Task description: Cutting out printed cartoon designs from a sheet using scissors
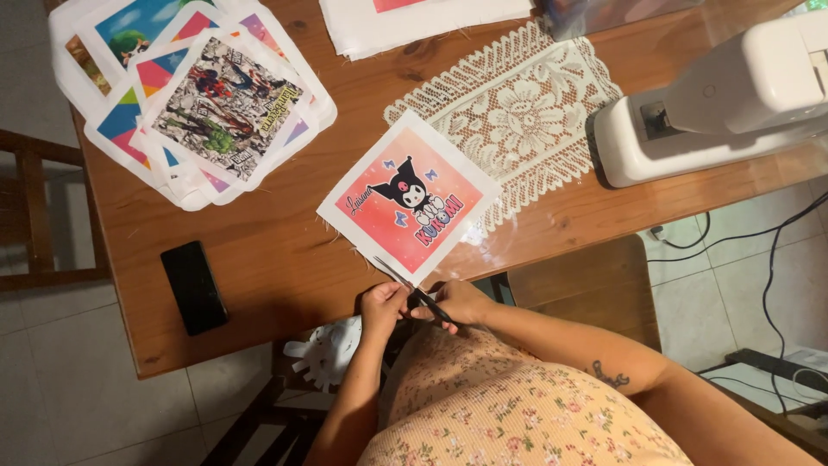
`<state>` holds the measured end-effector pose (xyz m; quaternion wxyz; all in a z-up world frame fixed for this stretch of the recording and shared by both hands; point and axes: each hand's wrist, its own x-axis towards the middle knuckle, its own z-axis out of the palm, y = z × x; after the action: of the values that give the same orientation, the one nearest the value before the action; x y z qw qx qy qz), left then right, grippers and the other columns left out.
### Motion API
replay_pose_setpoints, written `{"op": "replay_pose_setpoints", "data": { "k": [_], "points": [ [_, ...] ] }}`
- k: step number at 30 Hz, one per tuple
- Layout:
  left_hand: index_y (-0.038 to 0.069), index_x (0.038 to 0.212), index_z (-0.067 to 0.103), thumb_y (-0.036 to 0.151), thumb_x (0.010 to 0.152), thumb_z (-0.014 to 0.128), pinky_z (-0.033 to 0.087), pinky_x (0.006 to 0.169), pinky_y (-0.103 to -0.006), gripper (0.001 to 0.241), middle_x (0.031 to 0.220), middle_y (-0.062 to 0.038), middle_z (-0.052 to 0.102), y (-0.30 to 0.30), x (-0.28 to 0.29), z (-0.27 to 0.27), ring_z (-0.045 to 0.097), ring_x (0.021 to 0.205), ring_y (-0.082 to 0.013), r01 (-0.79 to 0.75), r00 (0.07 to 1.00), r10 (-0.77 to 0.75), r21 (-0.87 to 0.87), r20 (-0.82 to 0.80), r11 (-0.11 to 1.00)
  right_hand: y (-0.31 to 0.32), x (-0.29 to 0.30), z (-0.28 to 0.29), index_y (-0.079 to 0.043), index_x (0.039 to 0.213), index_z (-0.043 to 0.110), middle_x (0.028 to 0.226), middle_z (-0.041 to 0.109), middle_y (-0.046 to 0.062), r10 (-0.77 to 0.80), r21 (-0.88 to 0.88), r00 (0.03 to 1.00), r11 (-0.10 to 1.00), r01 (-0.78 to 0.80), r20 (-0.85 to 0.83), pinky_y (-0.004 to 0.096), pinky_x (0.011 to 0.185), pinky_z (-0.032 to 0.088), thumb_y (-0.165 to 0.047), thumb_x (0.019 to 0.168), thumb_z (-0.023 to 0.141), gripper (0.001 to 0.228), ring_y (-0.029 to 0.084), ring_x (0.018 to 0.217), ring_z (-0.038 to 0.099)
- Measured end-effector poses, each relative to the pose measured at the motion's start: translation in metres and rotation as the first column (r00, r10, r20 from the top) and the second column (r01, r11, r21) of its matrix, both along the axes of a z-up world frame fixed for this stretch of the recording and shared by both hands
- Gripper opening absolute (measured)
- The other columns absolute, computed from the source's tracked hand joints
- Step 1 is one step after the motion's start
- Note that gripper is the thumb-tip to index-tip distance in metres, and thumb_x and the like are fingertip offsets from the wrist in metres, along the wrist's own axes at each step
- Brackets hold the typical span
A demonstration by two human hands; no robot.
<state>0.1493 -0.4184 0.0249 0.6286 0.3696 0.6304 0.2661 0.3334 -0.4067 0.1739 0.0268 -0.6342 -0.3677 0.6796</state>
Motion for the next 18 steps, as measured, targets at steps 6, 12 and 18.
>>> {"op": "replay_pose_setpoints", "data": {
  "k": [6, 12, 18],
  "points": [
    [0.0, 0.097, 0.079, 0.012, 0.085, 0.075, 0.058, 0.046, -0.0231, 0.018, 0.07, -0.015, 0.074, -0.004, -0.002, -0.013, 0.066, 0.056, -0.0155, -0.017, 1.0, 0.017, 0.008, -0.01, 1.0, 0.014, -0.003, 0.013, -0.005, 0.071, 0.07, 0.056, 0.067, 0.011, 0.046, -0.025, 0.998, 0.999, -0.047, -0.034, 0.024, 0.055, 0.055, -0.03, 0.073, 0.078, 0.027, 0.019, 0.05, 0.072],
    [0.0, 0.098, 0.079, 0.011, 0.085, 0.076, 0.059, 0.048, -0.0236, 0.018, 0.076, -0.014, 0.076, -0.006, 0.001, -0.012, 0.069, 0.061, -0.0166, -0.035, 0.999, 0.035, 0.014, -0.004, 0.999, 0.01, -0.004, 0.003, -0.007, 0.066, 0.071, 0.052, 0.065, 0.008, 0.043, -0.009, 0.999, 0.999, -0.043, 0.016, 0.022, 0.052, 0.054, -0.022, 0.073, 0.071, 0.016, 0.016, 0.047, 0.07],
    [0.0, 0.096, 0.079, 0.01, 0.085, 0.077, 0.057, 0.042, -0.0237, 0.015, 0.076, -0.015, 0.077, -0.008, 0.005, -0.018, 0.067, 0.05, -0.0172, -0.028, 0.999, 0.028, 0.009, 0.02, 1.0, 0.019, -0.012, 0.017, -0.005, 0.068, 0.072, 0.053, 0.066, 0.011, 0.014, -0.015, 1.0, 1.0, -0.014, 0.004, 0.025, 0.054, 0.055, -0.02, 0.074, 0.072, 0.017, 0.019, 0.048, 0.071]
  ]
}}
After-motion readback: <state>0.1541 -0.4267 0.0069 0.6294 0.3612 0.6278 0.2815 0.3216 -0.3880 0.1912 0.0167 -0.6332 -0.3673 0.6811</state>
